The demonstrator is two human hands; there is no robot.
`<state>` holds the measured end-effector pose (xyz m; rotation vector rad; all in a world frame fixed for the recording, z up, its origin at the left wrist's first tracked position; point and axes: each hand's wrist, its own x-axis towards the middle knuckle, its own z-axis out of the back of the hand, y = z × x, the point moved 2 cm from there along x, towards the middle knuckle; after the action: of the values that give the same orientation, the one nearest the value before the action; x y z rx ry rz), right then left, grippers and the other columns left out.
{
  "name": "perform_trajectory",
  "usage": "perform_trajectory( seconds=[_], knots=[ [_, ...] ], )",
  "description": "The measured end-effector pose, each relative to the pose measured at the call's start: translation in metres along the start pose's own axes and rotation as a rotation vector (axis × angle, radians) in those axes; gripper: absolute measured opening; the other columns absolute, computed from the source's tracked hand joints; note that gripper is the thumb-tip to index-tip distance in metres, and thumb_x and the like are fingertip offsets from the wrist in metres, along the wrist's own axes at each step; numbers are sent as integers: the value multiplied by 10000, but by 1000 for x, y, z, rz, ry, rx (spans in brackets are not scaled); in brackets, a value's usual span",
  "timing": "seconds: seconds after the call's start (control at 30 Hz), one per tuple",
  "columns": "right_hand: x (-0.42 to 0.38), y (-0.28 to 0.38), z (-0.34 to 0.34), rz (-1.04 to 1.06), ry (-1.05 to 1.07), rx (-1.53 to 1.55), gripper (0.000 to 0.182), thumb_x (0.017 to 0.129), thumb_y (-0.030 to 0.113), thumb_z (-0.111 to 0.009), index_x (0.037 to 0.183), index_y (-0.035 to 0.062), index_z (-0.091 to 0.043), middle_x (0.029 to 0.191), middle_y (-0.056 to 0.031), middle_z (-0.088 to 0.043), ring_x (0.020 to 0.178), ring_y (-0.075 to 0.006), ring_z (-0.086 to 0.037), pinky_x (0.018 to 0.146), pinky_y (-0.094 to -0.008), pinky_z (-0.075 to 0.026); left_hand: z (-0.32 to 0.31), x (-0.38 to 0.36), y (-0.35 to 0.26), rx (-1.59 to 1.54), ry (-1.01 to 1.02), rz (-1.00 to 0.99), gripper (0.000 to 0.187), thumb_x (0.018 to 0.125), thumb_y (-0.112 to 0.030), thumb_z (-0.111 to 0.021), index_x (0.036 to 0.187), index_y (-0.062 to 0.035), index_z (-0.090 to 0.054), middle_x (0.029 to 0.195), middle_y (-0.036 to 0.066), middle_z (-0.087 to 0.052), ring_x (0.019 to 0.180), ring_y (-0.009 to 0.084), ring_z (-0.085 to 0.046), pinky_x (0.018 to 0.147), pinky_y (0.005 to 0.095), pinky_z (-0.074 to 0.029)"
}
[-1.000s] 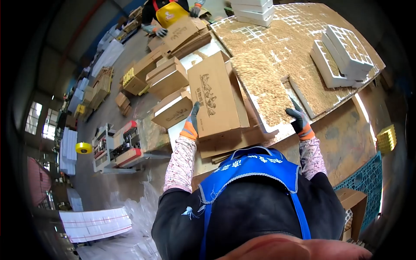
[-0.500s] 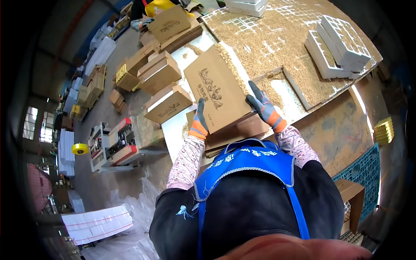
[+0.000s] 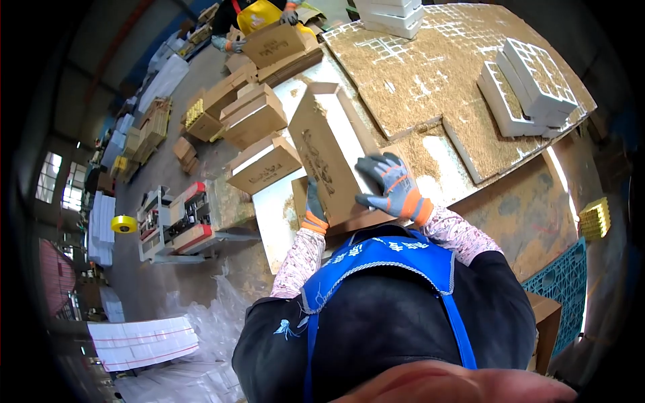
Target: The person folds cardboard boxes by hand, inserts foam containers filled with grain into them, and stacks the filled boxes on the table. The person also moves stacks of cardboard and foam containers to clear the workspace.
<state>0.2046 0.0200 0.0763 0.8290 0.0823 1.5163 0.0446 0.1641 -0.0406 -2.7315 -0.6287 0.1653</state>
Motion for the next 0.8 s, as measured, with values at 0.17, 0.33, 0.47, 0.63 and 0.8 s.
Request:
perform_trajectory(
  seconds=[0.17,0.33,0.47,0.63,0.8],
  knots=[
    [35,2,25,72,-91,-151,612,757,456,-601,1232,87,-493,1238,-168,-497,1171,-316,-428,1023,-452,-258,14,-3,-2,-11,-31,7,696,807,-564,-542,1278,-66,-418,1206,131,-525,1076,287,-530,901,402,-468],
    [60,4,-2,99,243,-58,553,824,478,-526,1154,36,-557,1197,-182,-529,1224,-318,-399,1065,-459,-200,2,-2,9,-3,-16,-29,695,819,-591,-500,1279,-76,-420,1196,122,-532,1067,275,-536,894,373,-472],
    [47,-8,16,67,-199,516,455,808,250,-607,1191,15,-533,1209,-162,-521,1183,-264,-450,1013,-371,-305,-24,-10,7,250,-190,-270,694,826,-601,-478,1281,-80,-419,1195,120,-530,1068,267,-535,892,361,-472],
    [-25,-73,-46,-342,-39,1289,586,876,296,-518,1356,28,-318,1336,-124,-398,1182,-231,-436,931,-337,-412,-2,-15,-4,159,-300,-340,665,811,-561,-539,1287,-109,-431,1247,100,-504,1129,258,-492,952,390,-428],
    [-52,-31,-88,-575,203,1996,799,814,636,-459,1426,239,-133,1378,-114,-314,1237,-324,-351,887,-537,-418,12,3,11,-86,-66,-324,701,765,-469,-638,1326,-127,-393,1338,82,-436,1236,291,-384,1052,479,-278]
  ],
)
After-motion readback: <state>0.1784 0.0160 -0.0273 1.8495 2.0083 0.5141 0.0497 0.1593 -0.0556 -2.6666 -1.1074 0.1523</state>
